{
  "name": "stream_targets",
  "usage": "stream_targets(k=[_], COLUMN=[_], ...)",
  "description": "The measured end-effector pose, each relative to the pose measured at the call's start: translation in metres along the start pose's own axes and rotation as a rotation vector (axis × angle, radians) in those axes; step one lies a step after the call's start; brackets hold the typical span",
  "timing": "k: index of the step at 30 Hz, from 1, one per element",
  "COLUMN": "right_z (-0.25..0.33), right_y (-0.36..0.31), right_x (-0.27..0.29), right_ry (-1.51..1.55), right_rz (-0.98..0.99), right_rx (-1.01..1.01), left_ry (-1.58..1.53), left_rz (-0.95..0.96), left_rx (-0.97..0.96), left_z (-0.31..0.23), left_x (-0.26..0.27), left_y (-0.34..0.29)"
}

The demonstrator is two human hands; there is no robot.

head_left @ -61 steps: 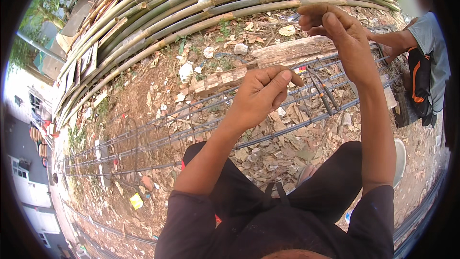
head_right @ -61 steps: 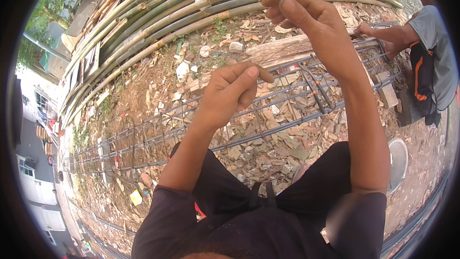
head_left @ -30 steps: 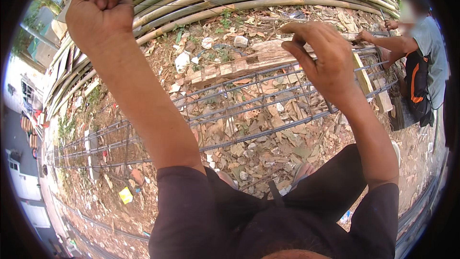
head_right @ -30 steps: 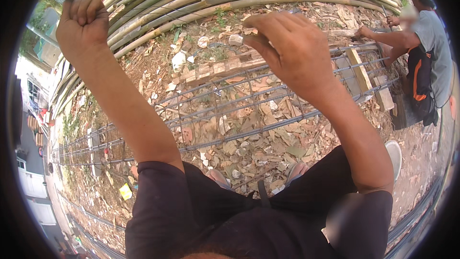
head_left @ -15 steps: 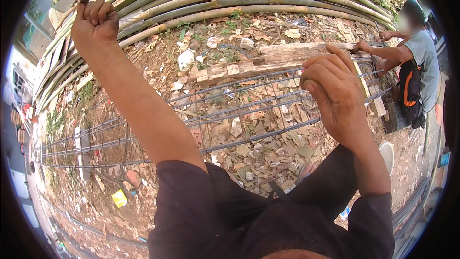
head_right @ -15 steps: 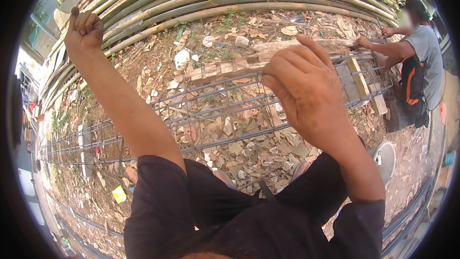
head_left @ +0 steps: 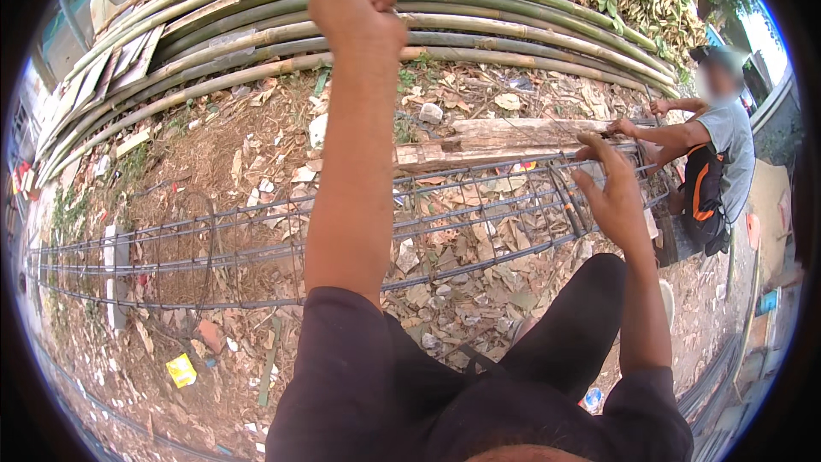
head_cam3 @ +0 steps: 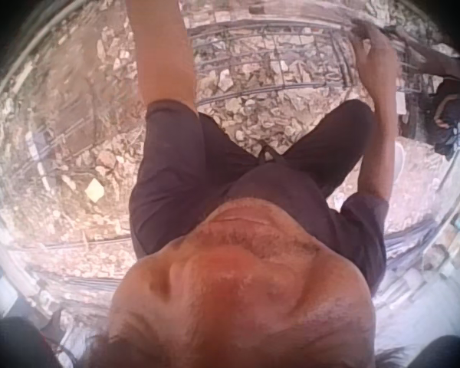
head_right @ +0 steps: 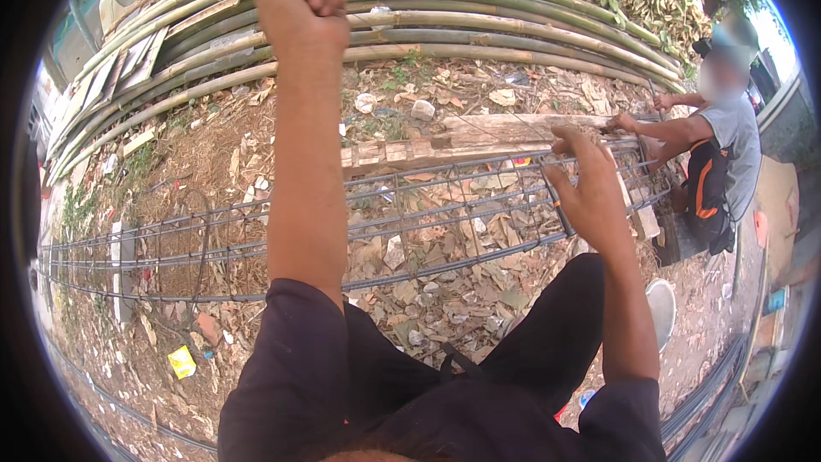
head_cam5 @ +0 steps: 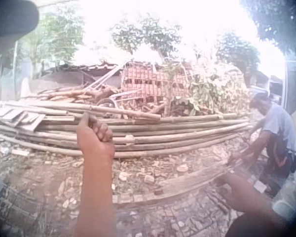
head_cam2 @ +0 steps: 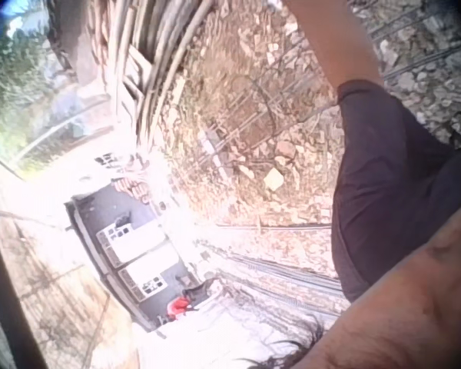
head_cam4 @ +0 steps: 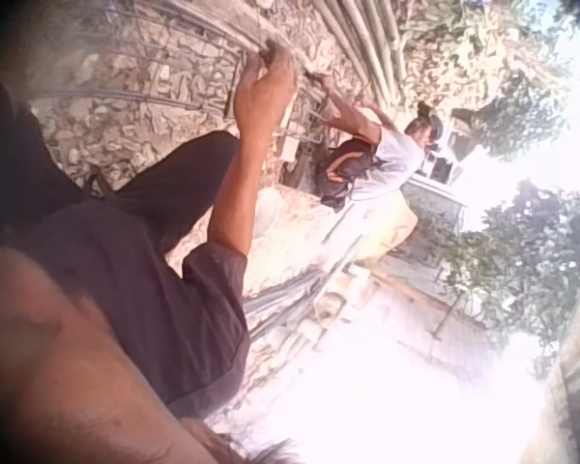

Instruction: The person assembles a metal rebar frame by using pliers to twist thin wire ties around the intersections of metal rods. The person positions the wire by hand and then tightens it using the tool to secure the structure.

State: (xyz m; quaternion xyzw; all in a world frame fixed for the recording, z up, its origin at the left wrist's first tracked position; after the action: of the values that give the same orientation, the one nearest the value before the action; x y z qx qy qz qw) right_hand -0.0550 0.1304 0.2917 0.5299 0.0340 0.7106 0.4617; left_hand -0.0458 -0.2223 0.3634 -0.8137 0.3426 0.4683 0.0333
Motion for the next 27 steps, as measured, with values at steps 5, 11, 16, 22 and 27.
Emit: stream_targets(k=[5, 11, 16, 22, 27], right_z=[0.024, 0.040, 0.019, 0.016, -0.004], right_y=[-0.012, 0.045, 0.067, -0.009, 0.002], right_x=[-0.026, 0.055, 0.025, -0.069, -0.042], right_ry=[0.621, 0.040, 0.372, 0.526, 0.366], right_rz=[0.214, -0.430, -0.165, 0.174, -0.211], right_rx=[-0.491, 0.078, 0.023, -0.200, -0.037], left_ry=[0.074, 0.179, 0.145, -0.054, 0.010], left_rz=[0.119, 0.407, 0.394, 0.208, 0.143], left_rx=[0.018, 0.148, 0.026, 0.108, 0.131], left_z=[0.067, 0.071, 0.062, 0.051, 0.049], left_x=[-0.055, -0.065, -0.084, -0.074, -0.062], left_y=[-0.053, -0.070, -0.086, -0.069, -0.055])
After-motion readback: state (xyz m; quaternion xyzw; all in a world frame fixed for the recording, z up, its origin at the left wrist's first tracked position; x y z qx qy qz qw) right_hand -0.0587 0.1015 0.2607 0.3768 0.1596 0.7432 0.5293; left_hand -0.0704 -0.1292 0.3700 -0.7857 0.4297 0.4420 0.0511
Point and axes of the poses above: each hand's wrist, its own y-axis towards the middle knuckle, its own x-axis out of the back of the hand, z = x × y, the point moved 2 cm from there along y, towards the middle knuckle, and after that the axes turned 13 degrees about y, right-handed, at the moved point
